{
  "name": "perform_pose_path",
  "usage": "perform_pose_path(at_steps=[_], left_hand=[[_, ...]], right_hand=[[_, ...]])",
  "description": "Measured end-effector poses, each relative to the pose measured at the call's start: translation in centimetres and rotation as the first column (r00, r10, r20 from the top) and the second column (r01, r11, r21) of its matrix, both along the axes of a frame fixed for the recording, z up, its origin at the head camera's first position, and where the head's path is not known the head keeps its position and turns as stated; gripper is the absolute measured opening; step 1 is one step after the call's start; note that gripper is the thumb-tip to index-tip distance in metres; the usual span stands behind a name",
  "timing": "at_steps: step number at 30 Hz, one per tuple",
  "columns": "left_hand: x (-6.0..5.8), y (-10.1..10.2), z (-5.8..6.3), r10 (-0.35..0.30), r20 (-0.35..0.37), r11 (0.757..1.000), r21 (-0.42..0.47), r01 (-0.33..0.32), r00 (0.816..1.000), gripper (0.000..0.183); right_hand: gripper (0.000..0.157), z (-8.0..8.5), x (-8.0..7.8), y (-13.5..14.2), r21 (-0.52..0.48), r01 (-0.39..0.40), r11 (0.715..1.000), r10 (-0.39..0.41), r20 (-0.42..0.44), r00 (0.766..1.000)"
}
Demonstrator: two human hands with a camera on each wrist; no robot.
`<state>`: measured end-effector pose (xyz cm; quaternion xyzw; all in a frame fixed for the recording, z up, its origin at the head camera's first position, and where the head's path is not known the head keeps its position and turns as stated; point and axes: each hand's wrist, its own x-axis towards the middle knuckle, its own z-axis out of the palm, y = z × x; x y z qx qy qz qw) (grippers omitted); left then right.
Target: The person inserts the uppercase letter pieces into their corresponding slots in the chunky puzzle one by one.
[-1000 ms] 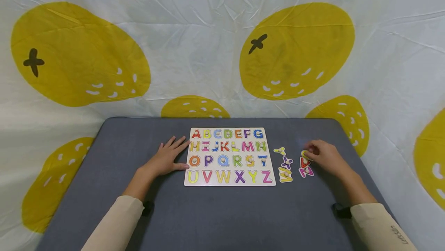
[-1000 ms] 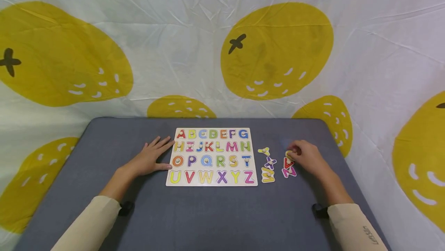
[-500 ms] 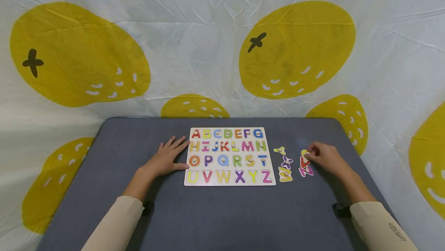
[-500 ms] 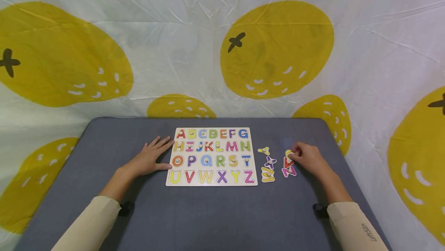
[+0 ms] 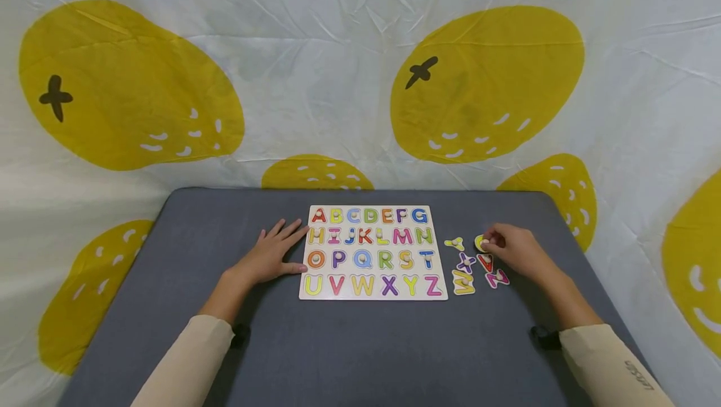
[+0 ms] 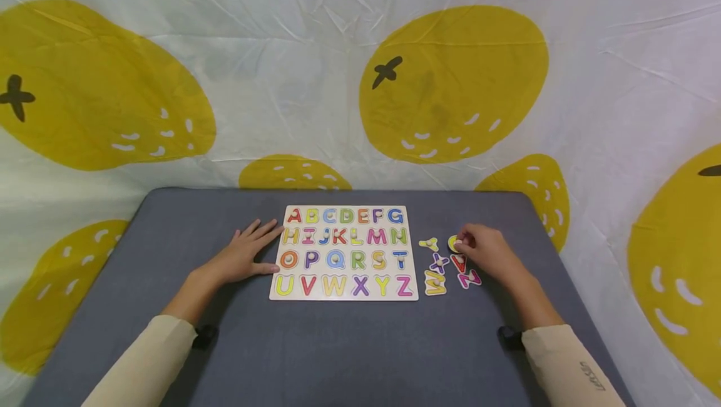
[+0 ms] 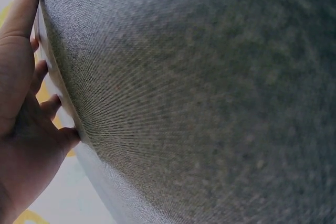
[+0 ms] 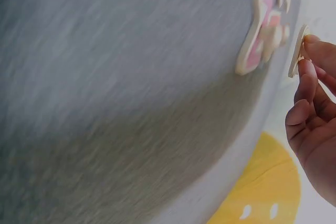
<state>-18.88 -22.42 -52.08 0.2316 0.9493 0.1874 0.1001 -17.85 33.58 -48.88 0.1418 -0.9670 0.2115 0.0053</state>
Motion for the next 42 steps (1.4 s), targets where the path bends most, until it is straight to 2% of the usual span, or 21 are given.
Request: perform_pose_path(at_steps=[7, 16, 23, 28, 33, 38, 42], left_hand=[[0.0, 0.1, 0.3, 0.002, 0.012, 1.0, -0.006, -0.002, 1.0, 0.096], [-0.3, 0.0, 0.5, -0.008, 0.026, 1.0, -0.014, 0.009, 1.0, 0.09], [-0.2, 0.1, 0.8, -0.011, 0.028, 1.0, -0.012, 0.011, 1.0, 0.088], [-0.1, 0.1, 0.8, -0.003, 0.033, 1.0, -0.012, 0.003, 0.999, 0.088], [0.0, 0.0, 0.7, -0.002, 0.033, 1.0, -0.003, 0.002, 0.999, 0.087], [-0.1, 0.0, 0.8, 0.001, 0.043, 1.0, 0.0, -0.001, 0.999, 0.086], [-0.2, 0.0, 0.7, -0.006, 0.04, 1.0, 0.003, 0.006, 0.999, 0.085]], right_hand=[[0.011, 0.8, -0.3, -2.6, -0.021, -0.049, 0.999, 0.05, 0.027, 0.998], [0.008, 0.5, -0.3, -6.8, -0.052, -0.121, 0.991, 0.124, 0.039, 0.992], [0.009, 0.0, 0.0, -10.7, -0.098, -0.251, 0.963, 0.251, -0.017, 0.968], [0.008, 0.1, 0.0, -14.0, -0.108, -0.296, 0.949, 0.298, 0.003, 0.955], [0.006, 0.7, -0.1, -17.5, -0.091, -0.371, 0.924, 0.375, 0.035, 0.926], [0.004, 1.4, -0.2, -21.1, -0.107, -0.462, 0.88, 0.47, 0.063, 0.88], [0.005, 1.3, -0.3, -23.7, -0.12, -0.528, 0.841, 0.537, 0.055, 0.842]])
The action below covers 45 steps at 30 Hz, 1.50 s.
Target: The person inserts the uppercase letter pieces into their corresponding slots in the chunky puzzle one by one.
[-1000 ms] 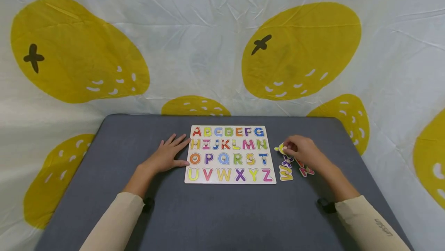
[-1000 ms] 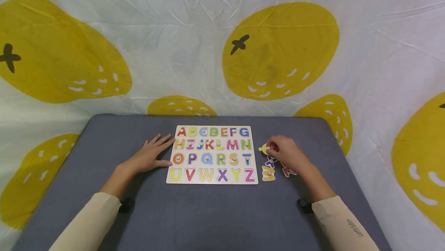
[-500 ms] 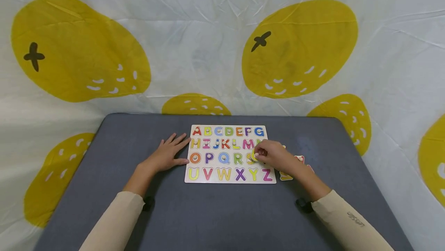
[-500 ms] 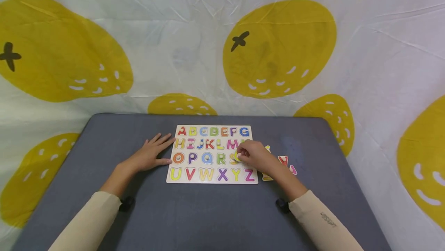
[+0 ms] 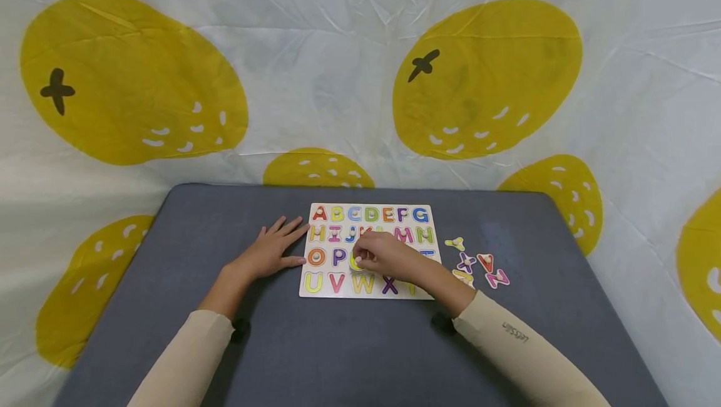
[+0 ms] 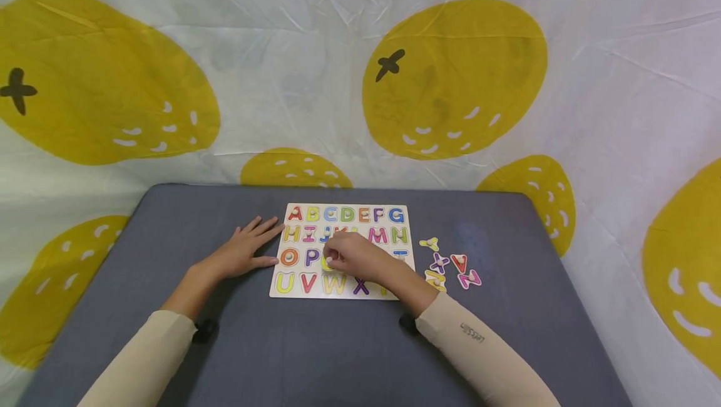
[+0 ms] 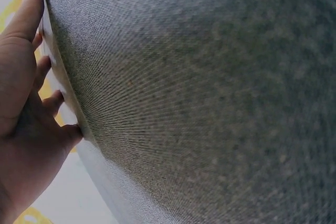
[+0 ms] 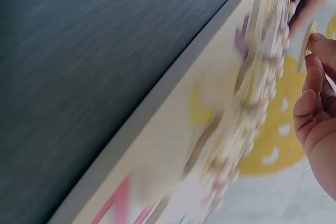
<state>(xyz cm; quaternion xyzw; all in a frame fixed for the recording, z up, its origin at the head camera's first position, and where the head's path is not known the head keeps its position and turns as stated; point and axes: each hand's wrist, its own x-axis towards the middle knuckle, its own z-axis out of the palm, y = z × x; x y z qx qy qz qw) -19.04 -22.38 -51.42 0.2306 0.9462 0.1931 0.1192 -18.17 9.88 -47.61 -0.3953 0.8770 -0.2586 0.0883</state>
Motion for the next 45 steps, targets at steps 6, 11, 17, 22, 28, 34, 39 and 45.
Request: perform_pose_path(at_steps=[6, 11, 17, 22, 28, 34, 39, 45], left_hand=[[0.0, 0.0, 0.0, 0.002, -0.002, 1.0, -0.013, -0.002, 1.0, 0.084], [0.0, -0.1, 0.2, -0.002, 0.002, 1.0, -0.004, 0.002, 1.0, 0.082], [-0.2, 0.0, 0.5, -0.003, -0.001, 1.0, 0.002, 0.003, 1.0, 0.081], [-0.2, 0.0, 0.4, -0.009, -0.006, 1.0, 0.001, 0.009, 1.0, 0.081], [-0.2, -0.1, 0.3, -0.006, -0.018, 1.0, 0.005, 0.006, 1.0, 0.081], [-0.2, -0.2, 0.2, -0.007, -0.018, 1.0, -0.003, 0.007, 1.0, 0.082], [-0.1, -0.3, 0.1, -0.006, -0.021, 1.0, -0.004, 0.006, 1.0, 0.081], [-0.3, -0.2, 0.0, -0.005, -0.018, 1.0, -0.003, 0.005, 1.0, 0.081]], right_hand=[[0.004, -0.4, -0.1, -3.3, 0.025, -0.085, 0.996, 0.086, -0.021, 0.996], [0.004, -0.3, 0.0, -5.5, 0.057, -0.128, 0.99, 0.128, 0.003, 0.992], [0.005, -0.8, 0.3, -7.4, 0.055, -0.187, 0.981, 0.186, 0.026, 0.982], [0.006, -1.5, 0.3, -8.1, 0.059, -0.192, 0.98, 0.191, 0.019, 0.981], [0.004, -1.7, 0.3, -9.1, 0.092, -0.198, 0.976, 0.199, -0.001, 0.98], [0.004, -1.8, 0.8, -9.7, 0.138, -0.194, 0.971, 0.203, -0.051, 0.978], [0.004, -1.5, 1.0, -9.8, 0.145, -0.187, 0.971, 0.195, -0.043, 0.98], [0.009, -1.5, 1.0, -8.8, 0.097, -0.183, 0.978, 0.186, -0.024, 0.982]])
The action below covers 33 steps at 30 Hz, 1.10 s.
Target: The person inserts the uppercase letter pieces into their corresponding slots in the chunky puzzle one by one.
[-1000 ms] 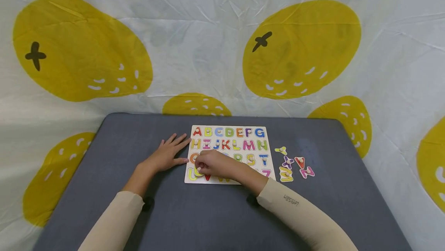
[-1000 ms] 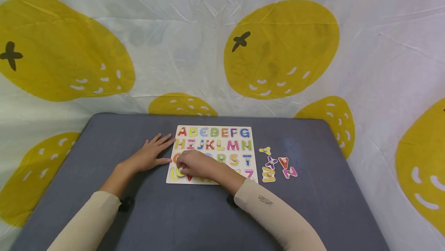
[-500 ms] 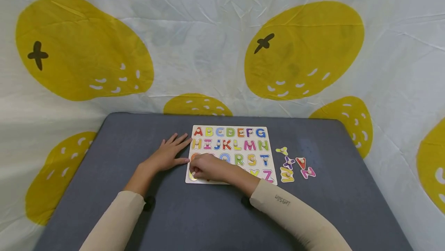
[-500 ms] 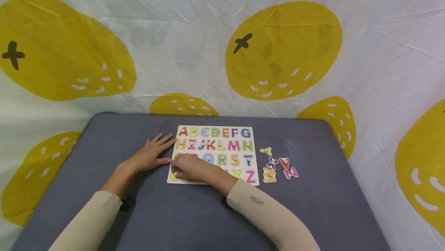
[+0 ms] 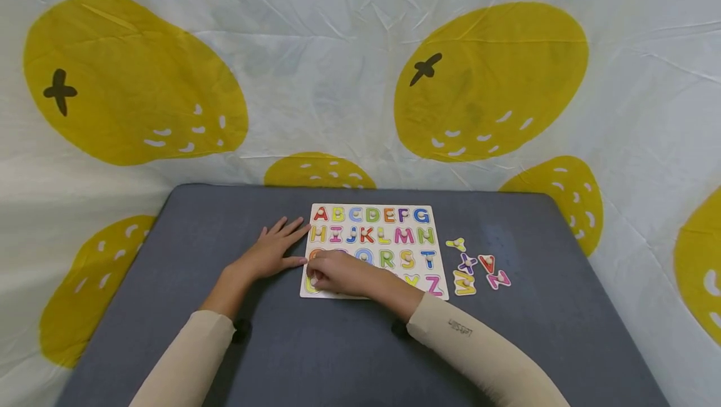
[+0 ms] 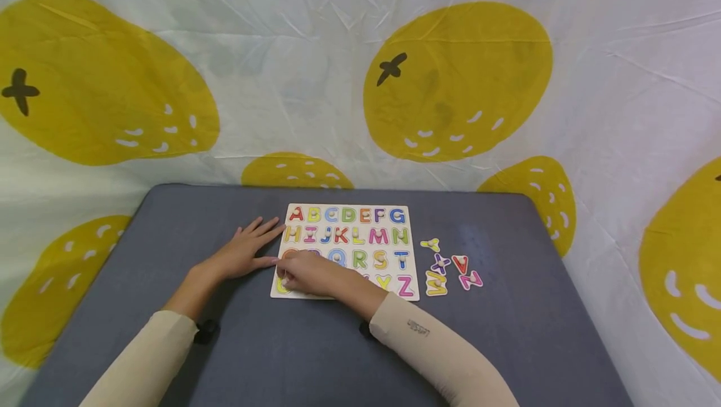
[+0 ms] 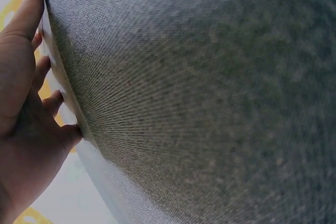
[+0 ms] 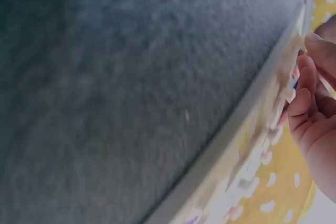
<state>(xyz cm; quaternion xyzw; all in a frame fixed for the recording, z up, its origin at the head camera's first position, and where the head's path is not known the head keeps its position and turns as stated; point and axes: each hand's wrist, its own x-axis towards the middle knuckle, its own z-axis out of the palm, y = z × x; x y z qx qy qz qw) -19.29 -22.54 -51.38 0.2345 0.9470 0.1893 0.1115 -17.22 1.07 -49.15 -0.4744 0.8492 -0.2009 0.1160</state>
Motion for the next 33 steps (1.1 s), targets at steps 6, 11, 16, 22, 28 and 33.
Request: perform_pose_path(at_steps=[6, 11, 16, 22, 28, 33], left_hand=[[-0.1, 0.0, 0.1, 0.005, -0.002, 1.0, -0.008, -0.005, 1.0, 0.082], [-0.1, 0.0, 0.2, 0.011, 0.0, 1.0, -0.004, -0.011, 1.0, 0.082], [-0.1, 0.0, 0.0, 0.01, 0.008, 1.0, -0.012, -0.01, 1.0, 0.084], [0.0, 0.0, 0.0, 0.008, 0.008, 1.0, -0.001, -0.008, 1.0, 0.084], [0.0, 0.1, -0.1, 0.009, 0.002, 1.0, -0.012, -0.009, 1.0, 0.084], [-0.1, 0.1, -0.1, 0.011, 0.013, 1.0, -0.015, -0.011, 1.0, 0.084]], right_hand=[[0.009, 0.8, -0.5, 2.1, -0.028, 0.062, 0.998, -0.06, 0.056, 0.997], [0.01, 1.4, -0.9, 4.7, -0.06, 0.132, 0.989, -0.128, 0.061, 0.99], [0.009, 1.3, -1.1, 7.8, -0.091, 0.196, 0.976, -0.193, 0.045, 0.98], [0.008, 1.6, -1.0, 11.9, -0.09, 0.28, 0.956, -0.277, 0.039, 0.96], [0.005, 1.1, -1.2, 17.2, -0.112, 0.354, 0.928, -0.357, -0.011, 0.934], [0.009, 1.1, -1.2, 21.9, -0.108, 0.438, 0.893, -0.443, -0.034, 0.896]])
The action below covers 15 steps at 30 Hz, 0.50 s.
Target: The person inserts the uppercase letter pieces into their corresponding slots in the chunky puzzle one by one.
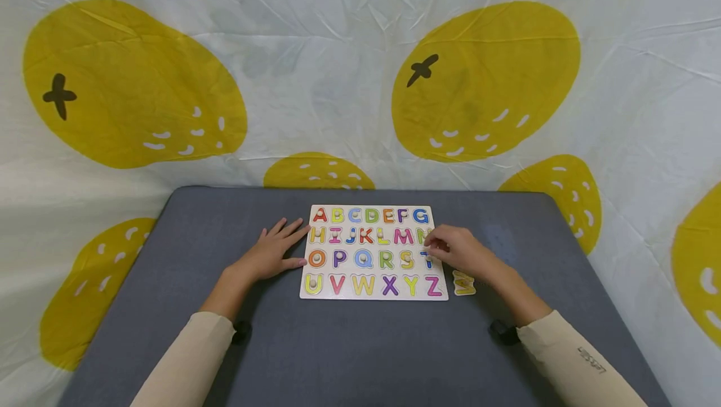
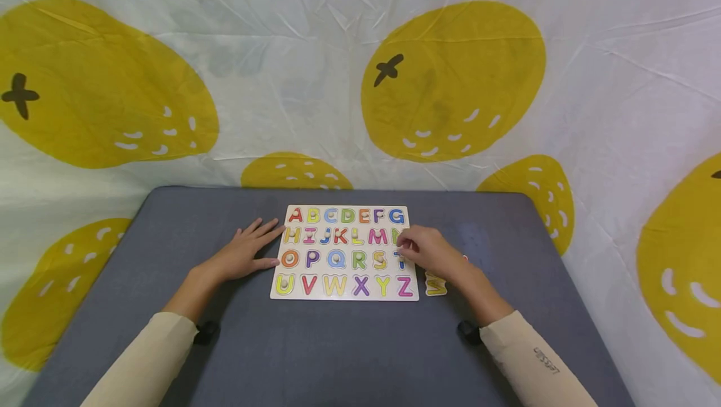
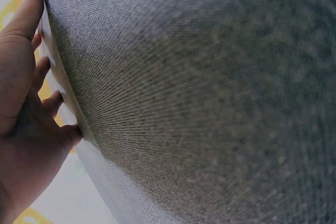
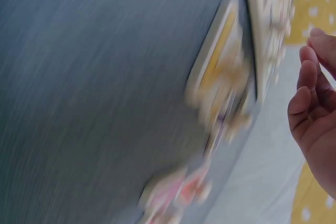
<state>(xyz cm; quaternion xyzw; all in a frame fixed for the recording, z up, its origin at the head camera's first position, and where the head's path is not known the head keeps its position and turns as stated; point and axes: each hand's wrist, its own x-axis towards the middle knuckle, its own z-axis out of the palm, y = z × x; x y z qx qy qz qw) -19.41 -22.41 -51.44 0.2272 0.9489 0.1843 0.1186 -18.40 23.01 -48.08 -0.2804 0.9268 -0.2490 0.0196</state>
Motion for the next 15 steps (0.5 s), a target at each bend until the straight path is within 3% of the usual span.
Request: perform_pose_path(at_steps=[7, 15], left_hand=[[0.0, 0.0, 0.0, 0.003, 0.0, 1.0, -0.001, -0.003, 1.0, 0.085], [0.1, 0.0, 0.0, 0.003, 0.002, 1.0, -0.007, -0.003, 1.0, 0.085]], right_hand=[[0.011, 0.3, 0.6, 5.5, 0.023, 0.098, 0.995, -0.098, -0.011, 0.995], [0.012, -0.5, 1.4, 10.1, 0.042, 0.127, 0.991, -0.127, -0.008, 0.992]])
